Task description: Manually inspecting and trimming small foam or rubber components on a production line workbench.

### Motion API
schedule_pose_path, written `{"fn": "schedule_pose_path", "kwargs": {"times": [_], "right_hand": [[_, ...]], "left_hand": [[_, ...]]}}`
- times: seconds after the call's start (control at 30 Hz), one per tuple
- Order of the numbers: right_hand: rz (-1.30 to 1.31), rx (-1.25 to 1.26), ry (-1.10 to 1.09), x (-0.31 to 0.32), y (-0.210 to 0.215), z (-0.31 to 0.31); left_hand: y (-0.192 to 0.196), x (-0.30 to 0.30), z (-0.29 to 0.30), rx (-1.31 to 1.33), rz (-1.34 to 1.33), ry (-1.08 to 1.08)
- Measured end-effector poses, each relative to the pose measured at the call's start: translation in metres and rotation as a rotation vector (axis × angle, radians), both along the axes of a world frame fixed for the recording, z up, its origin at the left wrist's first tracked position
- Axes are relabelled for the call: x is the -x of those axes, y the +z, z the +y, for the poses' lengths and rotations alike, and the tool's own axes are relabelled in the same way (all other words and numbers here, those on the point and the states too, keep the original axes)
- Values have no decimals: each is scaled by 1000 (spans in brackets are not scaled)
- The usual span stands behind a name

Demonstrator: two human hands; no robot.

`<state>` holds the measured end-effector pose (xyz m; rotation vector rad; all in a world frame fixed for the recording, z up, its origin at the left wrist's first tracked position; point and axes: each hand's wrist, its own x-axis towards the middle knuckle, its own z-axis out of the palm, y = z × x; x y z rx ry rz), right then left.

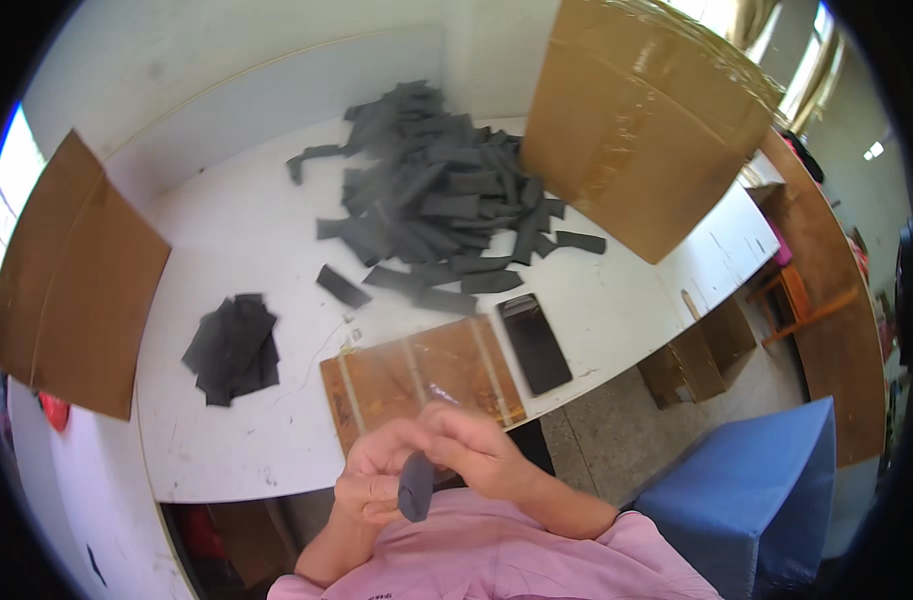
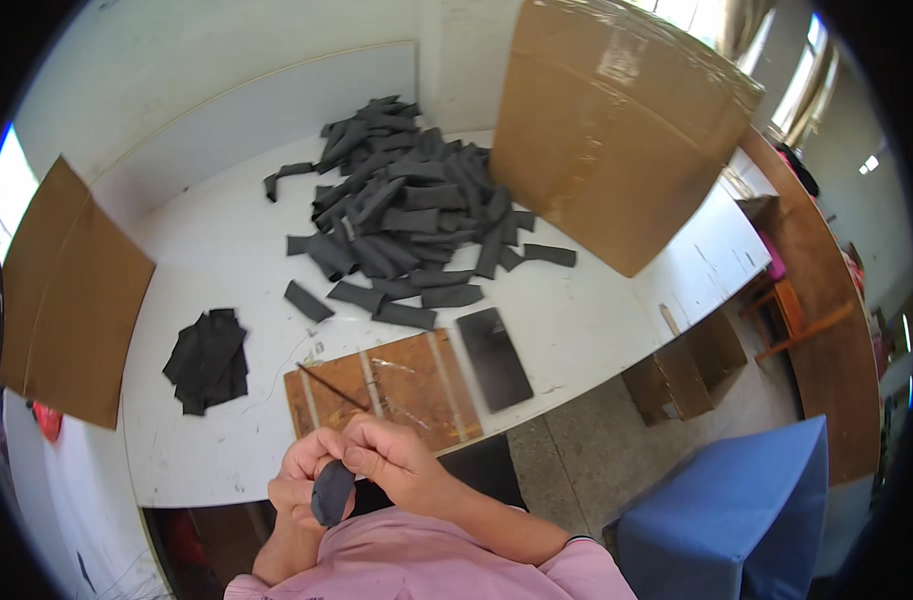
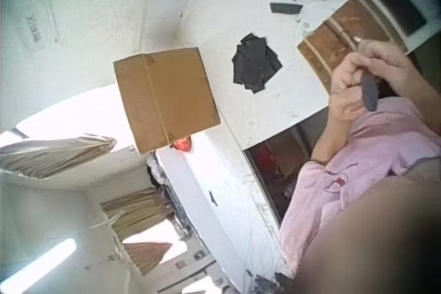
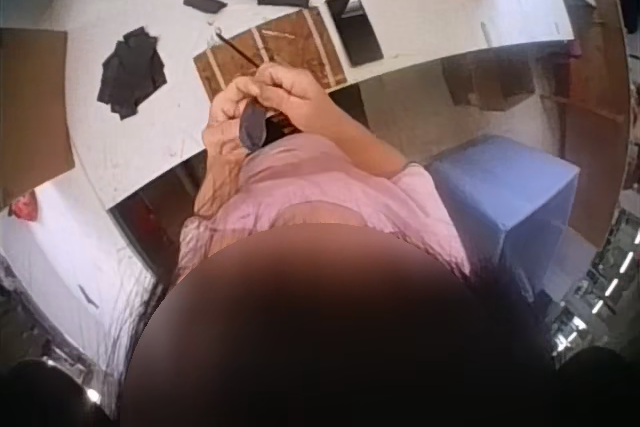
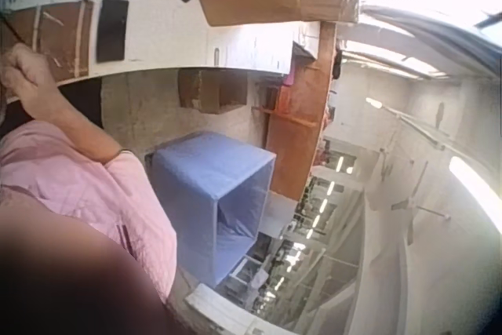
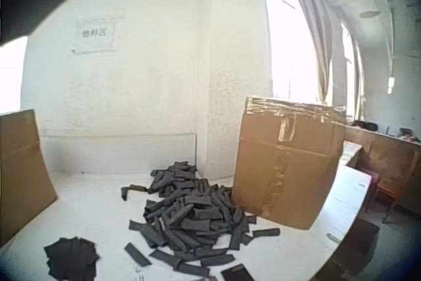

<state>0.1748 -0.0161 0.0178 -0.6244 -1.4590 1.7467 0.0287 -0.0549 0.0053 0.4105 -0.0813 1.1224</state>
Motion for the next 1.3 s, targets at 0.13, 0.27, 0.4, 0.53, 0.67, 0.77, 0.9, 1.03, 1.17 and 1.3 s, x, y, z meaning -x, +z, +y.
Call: {"fn": "schedule_pose_path", "kwargs": {"times": [0.13,0.27,0.4,0.53,0.67,0.77,0.9,1.03,1.17,1.3], "right_hand": [[-49,-383,-80,14,60,33],[-94,-35,-5,27,42,78],[-15,326,135,32,-13,83],[13,323,145,32,-30,84],[-30,213,148,31,-19,89],[25,56,168,35,-9,90],[-107,138,154,35,-52,85],[-62,169,143,32,-62,77],[-138,125,36,34,-50,76],[-226,-141,-138,33,-44,70]], "left_hand": [[55,11,18,-27,-81,95],[51,22,51,225,57,265],[-1,37,61,414,147,284],[-12,29,53,513,176,334],[11,6,47,174,667,698],[34,-5,36,22,893,801],[-9,10,41,258,579,584],[-26,24,45,331,418,389],[-4,11,47,130,1143,796],[0,25,50,-319,1219,995]]}}
